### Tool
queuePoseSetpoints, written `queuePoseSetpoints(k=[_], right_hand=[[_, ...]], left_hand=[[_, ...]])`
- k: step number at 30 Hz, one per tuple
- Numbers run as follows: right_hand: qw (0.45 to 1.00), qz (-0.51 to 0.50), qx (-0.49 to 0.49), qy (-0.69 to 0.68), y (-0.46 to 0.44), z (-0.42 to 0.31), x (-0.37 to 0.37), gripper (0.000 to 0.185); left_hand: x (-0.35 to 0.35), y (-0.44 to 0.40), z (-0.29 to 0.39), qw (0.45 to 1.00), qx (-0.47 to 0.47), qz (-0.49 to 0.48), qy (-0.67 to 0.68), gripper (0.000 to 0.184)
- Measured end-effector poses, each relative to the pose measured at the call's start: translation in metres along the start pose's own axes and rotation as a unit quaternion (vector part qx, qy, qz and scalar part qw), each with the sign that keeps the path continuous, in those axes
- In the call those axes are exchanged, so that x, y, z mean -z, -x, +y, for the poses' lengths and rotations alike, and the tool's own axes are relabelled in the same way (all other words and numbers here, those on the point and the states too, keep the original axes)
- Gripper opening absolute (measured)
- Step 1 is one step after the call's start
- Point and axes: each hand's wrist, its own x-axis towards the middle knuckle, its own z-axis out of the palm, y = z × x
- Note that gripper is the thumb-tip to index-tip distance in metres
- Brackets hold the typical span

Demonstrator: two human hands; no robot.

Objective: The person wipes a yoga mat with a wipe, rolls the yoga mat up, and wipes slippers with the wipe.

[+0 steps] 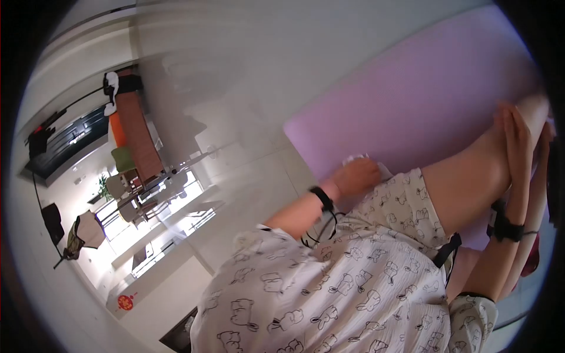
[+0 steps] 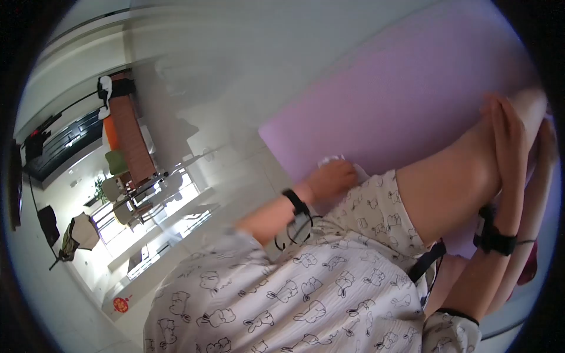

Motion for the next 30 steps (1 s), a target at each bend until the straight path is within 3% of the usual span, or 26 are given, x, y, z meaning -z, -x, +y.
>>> queuePoseSetpoints(k=[1,3,4,6,8,10,12,13,15,17,18,20,21,23,24,27,28,30], right_hand=[[1.0,-0.011,0.017,0.006,0.0,-0.002,0.0,0.024],[0.999,-0.031,0.005,0.033,-0.001,-0.004,0.003,0.024],[0.998,-0.032,0.002,0.052,-0.005,-0.005,0.005,0.025],[0.997,-0.029,0.014,0.064,-0.006,-0.004,0.005,0.025],[0.997,-0.025,0.022,0.07,-0.006,-0.005,0.004,0.026],[0.998,-0.009,0.028,0.064,-0.002,-0.002,0.006,0.026],[0.999,0.013,0.025,0.032,0.002,0.0,0.003,0.026],[0.999,0.023,0.029,0.002,0.002,0.002,-0.001,0.026],[0.999,0.0,0.026,0.043,-0.008,0.02,0.003,0.027],[0.996,-0.032,0.028,0.078,-0.008,0.021,0.001,0.027],[0.996,-0.024,0.023,0.08,-0.007,0.016,0.001,0.027],[0.996,-0.015,0.024,0.081,-0.007,0.01,0.002,0.027],[0.997,-0.017,0.018,0.076,-0.007,0.011,0.004,0.027],[0.998,-0.004,0.008,0.069,-0.005,0.01,0.006,0.026],[0.998,0.002,0.02,0.052,-0.002,0.01,0.005,0.026],[0.999,0.009,0.025,0.041,0.001,0.007,0.006,0.025],[0.999,0.0,0.027,0.046,0.001,0.007,0.004,0.025],[0.997,-0.017,0.042,0.06,-0.005,0.01,0.006,0.025]], left_hand=[[0.006,0.008,-0.018,0.984,-0.121,0.033,-0.129,0.01],[-0.024,0.029,-0.077,0.984,0.044,0.171,0.003,0.008],[-0.023,0.027,-0.079,0.984,0.044,0.174,-0.002,0.008],[-0.016,0.029,-0.081,0.959,0.237,0.149,0.034,0.008],[-0.005,0.034,-0.084,0.897,0.42,0.117,0.065,0.009],[-0.037,0.042,-0.012,0.941,0.332,0.066,-0.013,0.008],[-0.039,0.057,0.029,0.95,0.19,0.224,0.11,0.009],[-0.04,0.059,0.023,0.95,0.189,0.22,0.114,0.009],[-0.041,0.064,-0.014,0.99,0.08,0.003,0.115,0.009],[-0.046,0.061,-0.049,0.968,0.222,0.105,-0.045,0.008],[-0.024,0.05,-0.073,0.926,0.36,0.113,-0.023,0.003],[-0.002,0.036,-0.122,0.832,0.424,0.355,0.041,0.001],[-0.005,0.038,-0.118,0.83,0.425,0.359,0.041,0.001],[-0.018,0.034,-0.102,0.776,0.464,0.414,0.106,0.001],[-0.026,0.035,-0.073,0.767,0.492,0.393,0.12,0.002],[-0.04,0.043,0.01,0.81,0.482,0.301,0.145,0.003],[-0.039,0.049,0.006,0.81,0.485,0.296,0.145,0.003],[-0.038,0.064,-0.017,0.899,0.338,0.235,0.149,0.008]])
